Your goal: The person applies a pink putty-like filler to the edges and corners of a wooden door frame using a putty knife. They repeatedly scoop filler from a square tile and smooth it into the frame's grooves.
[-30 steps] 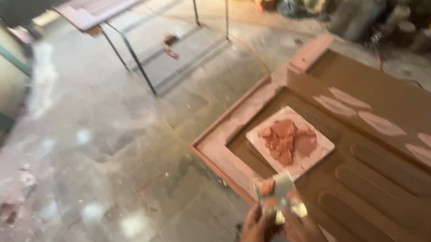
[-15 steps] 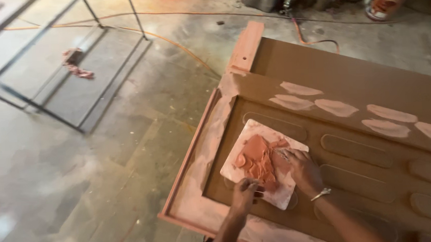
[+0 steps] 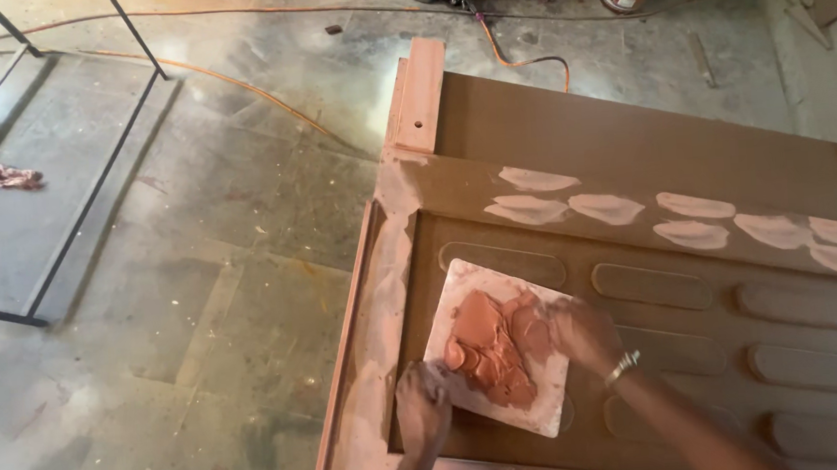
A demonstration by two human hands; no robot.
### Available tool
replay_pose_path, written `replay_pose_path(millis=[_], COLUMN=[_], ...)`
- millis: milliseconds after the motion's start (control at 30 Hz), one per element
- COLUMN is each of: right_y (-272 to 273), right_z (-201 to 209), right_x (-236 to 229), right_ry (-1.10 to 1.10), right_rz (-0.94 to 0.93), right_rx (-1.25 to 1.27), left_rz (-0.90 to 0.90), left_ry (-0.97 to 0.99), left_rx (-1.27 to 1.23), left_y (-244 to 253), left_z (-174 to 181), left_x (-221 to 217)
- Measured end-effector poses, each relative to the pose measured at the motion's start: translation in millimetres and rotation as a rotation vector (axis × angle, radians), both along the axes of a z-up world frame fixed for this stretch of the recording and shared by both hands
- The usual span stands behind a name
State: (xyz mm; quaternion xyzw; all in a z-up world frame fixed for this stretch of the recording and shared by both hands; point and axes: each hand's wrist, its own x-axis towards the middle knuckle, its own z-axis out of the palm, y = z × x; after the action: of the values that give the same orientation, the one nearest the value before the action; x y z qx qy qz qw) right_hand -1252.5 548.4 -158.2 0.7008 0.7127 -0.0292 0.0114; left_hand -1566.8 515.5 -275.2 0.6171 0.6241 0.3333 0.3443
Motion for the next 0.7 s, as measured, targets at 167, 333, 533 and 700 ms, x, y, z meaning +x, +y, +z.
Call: replay_pose_path(millis=[167, 333, 533, 700], right_y=[55.1, 18.9, -54.9, -87.5], right_z=[-29.1, -32.7, -18.9, -66.3], right_x=[-16.6, -23.5, -58.8, -91.6], right_ry=[0.107, 0.261, 0.276, 0.396], right_rz=[-0.285, 0.033, -0.272, -0.817], right_rx=[-0.030, 0.101, -0.405, -0.280], left_rz=[-0.243, -0.301, -0.350, -0.431], left_ry=[0.160, 0.270, 0.336, 0.415], left_rx=[-0.038, -0.071, -0.333, -0.304], left_y=[-11.9, -8.8, -3.6, -7.0], left_z=[4.9, 32.8, 77.9, 84.3], left_x=[3.5, 6.0, 5.8, 0.0])
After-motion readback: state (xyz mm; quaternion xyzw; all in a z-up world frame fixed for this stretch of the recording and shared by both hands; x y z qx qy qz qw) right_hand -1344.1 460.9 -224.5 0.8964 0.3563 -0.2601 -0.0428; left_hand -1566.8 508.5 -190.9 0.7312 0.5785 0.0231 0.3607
